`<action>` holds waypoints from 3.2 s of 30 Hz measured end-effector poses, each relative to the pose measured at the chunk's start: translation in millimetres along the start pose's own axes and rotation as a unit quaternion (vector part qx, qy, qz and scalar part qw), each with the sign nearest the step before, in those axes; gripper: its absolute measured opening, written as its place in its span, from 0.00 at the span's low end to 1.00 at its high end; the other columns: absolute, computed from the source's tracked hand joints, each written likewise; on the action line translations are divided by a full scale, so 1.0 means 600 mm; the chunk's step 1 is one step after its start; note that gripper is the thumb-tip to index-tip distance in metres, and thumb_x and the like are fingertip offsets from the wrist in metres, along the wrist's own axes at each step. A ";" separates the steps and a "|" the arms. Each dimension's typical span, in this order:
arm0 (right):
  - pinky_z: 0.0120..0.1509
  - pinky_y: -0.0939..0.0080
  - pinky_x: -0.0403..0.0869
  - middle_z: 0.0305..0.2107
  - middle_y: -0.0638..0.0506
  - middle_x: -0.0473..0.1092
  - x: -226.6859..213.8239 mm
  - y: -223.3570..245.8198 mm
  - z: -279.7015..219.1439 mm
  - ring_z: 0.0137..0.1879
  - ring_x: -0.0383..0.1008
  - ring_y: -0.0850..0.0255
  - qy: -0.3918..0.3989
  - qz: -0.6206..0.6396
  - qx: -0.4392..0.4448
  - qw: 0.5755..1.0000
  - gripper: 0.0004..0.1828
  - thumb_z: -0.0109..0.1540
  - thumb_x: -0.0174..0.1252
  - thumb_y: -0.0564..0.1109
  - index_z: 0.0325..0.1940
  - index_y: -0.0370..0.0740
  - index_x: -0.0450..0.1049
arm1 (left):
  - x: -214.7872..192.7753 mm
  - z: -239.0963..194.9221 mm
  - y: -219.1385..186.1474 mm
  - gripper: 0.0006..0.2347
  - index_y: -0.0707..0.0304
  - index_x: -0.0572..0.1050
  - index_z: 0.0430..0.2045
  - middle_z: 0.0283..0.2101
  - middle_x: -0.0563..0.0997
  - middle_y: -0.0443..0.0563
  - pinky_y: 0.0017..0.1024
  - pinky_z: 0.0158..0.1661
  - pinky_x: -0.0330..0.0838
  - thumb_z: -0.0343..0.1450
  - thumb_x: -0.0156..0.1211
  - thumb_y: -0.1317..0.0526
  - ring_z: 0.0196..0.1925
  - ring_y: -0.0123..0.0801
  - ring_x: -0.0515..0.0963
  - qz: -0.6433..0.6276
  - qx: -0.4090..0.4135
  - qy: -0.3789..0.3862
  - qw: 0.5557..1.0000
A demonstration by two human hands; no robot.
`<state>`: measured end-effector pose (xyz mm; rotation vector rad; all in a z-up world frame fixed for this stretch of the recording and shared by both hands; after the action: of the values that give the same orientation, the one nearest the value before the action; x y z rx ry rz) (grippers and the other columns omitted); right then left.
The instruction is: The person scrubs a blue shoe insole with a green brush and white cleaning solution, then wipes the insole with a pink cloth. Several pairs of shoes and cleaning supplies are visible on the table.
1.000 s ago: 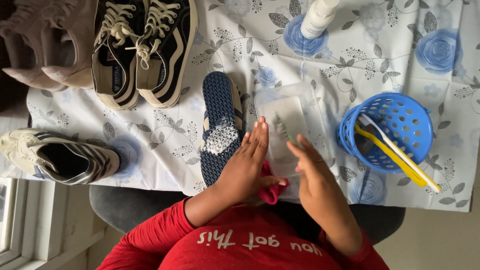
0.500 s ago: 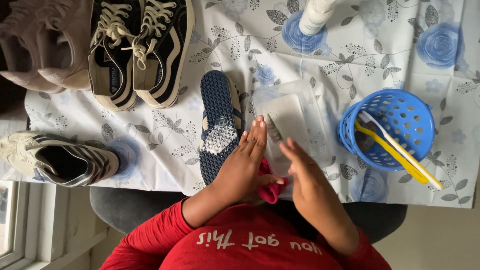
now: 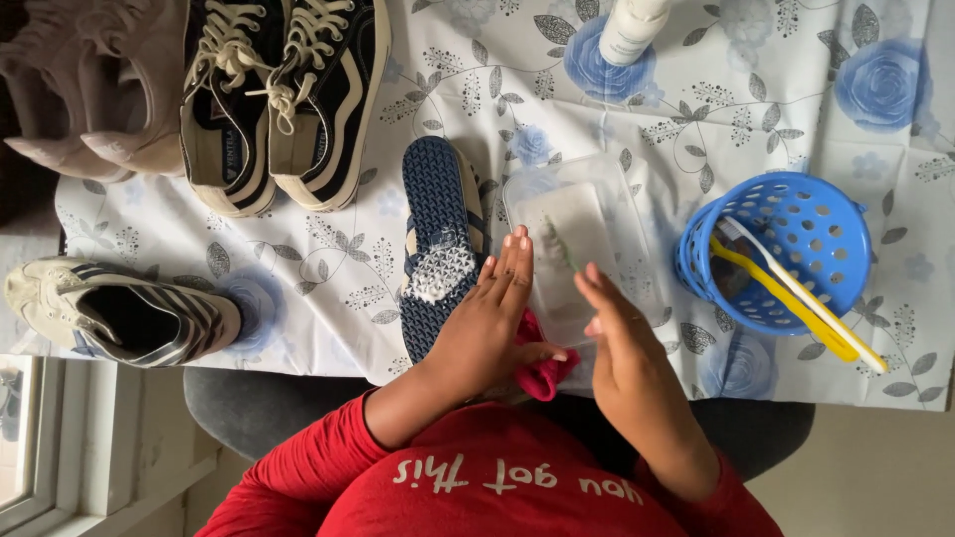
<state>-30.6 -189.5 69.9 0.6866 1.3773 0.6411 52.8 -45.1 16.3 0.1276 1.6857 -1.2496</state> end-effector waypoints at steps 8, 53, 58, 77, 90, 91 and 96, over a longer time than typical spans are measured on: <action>0.67 0.56 0.73 0.72 0.37 0.58 0.006 0.003 0.002 0.62 0.66 0.49 0.016 0.008 -0.007 1.000 0.32 0.64 0.42 0.25 0.73 0.36 0.60 | 0.006 -0.002 0.003 0.56 0.73 0.34 0.74 0.79 0.37 0.70 0.49 0.77 0.43 0.64 0.74 0.43 0.82 0.56 0.40 0.004 0.010 -0.005 1.000; 0.65 0.58 0.76 0.69 0.36 0.62 0.009 0.006 -0.005 0.63 0.70 0.50 -0.037 -0.002 -0.061 0.997 0.27 0.64 0.43 0.25 0.67 0.34 0.67 | 0.004 -0.003 0.007 0.54 0.75 0.35 0.73 0.79 0.38 0.71 0.48 0.76 0.43 0.65 0.72 0.42 0.82 0.56 0.40 -0.008 0.015 -0.010 1.000; 0.74 0.52 0.71 0.68 0.33 0.62 0.018 0.015 -0.003 0.74 0.64 0.43 0.002 0.008 -0.102 0.995 0.26 0.64 0.45 0.26 0.67 0.33 0.66 | 0.004 0.000 0.012 0.56 0.75 0.35 0.74 0.79 0.38 0.72 0.48 0.76 0.42 0.64 0.78 0.49 0.81 0.58 0.40 -0.005 0.016 -0.006 1.000; 0.57 0.60 0.81 0.67 0.34 0.64 0.005 0.004 -0.012 0.50 0.78 0.55 -0.080 0.024 -0.102 0.991 0.25 0.65 0.45 0.24 0.66 0.33 0.66 | 0.010 -0.001 0.012 0.57 0.75 0.34 0.74 0.79 0.38 0.72 0.49 0.75 0.42 0.64 0.77 0.46 0.81 0.58 0.41 0.005 0.016 -0.011 1.000; 0.60 0.58 0.80 0.67 0.37 0.65 0.001 0.006 -0.003 0.52 0.78 0.54 -0.066 0.020 -0.112 0.991 0.27 0.64 0.42 0.23 0.65 0.35 0.68 | 0.004 0.002 0.011 0.56 0.76 0.36 0.73 0.78 0.37 0.73 0.50 0.74 0.43 0.64 0.76 0.44 0.81 0.59 0.40 -0.010 0.007 -0.007 1.000; 0.60 0.58 0.80 0.67 0.37 0.65 0.002 0.014 -0.008 0.52 0.78 0.54 -0.064 0.021 -0.111 0.992 0.27 0.64 0.42 0.23 0.65 0.35 0.68 | 0.008 -0.001 0.011 0.56 0.76 0.36 0.73 0.78 0.37 0.73 0.50 0.74 0.43 0.64 0.76 0.44 0.81 0.59 0.40 -0.011 0.005 -0.007 1.000; 0.73 0.49 0.70 0.68 0.33 0.63 0.005 0.019 -0.009 0.72 0.68 0.42 -0.057 0.017 -0.149 0.987 0.23 0.66 0.43 0.26 0.63 0.35 0.69 | 0.009 0.003 0.014 0.56 0.75 0.35 0.73 0.78 0.37 0.73 0.49 0.74 0.43 0.65 0.77 0.47 0.81 0.58 0.41 0.001 -0.001 0.006 1.000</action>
<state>-36.1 -179.2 76.4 0.4989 1.1373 0.8032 56.0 -45.0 7.0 0.1360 1.6957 -1.2471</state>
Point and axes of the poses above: each hand's wrist, its own z-axis towards the middle knuckle, its own x-axis out of the palm, y = z × x, the point moved 5 cm from there along z, towards the middle knuckle
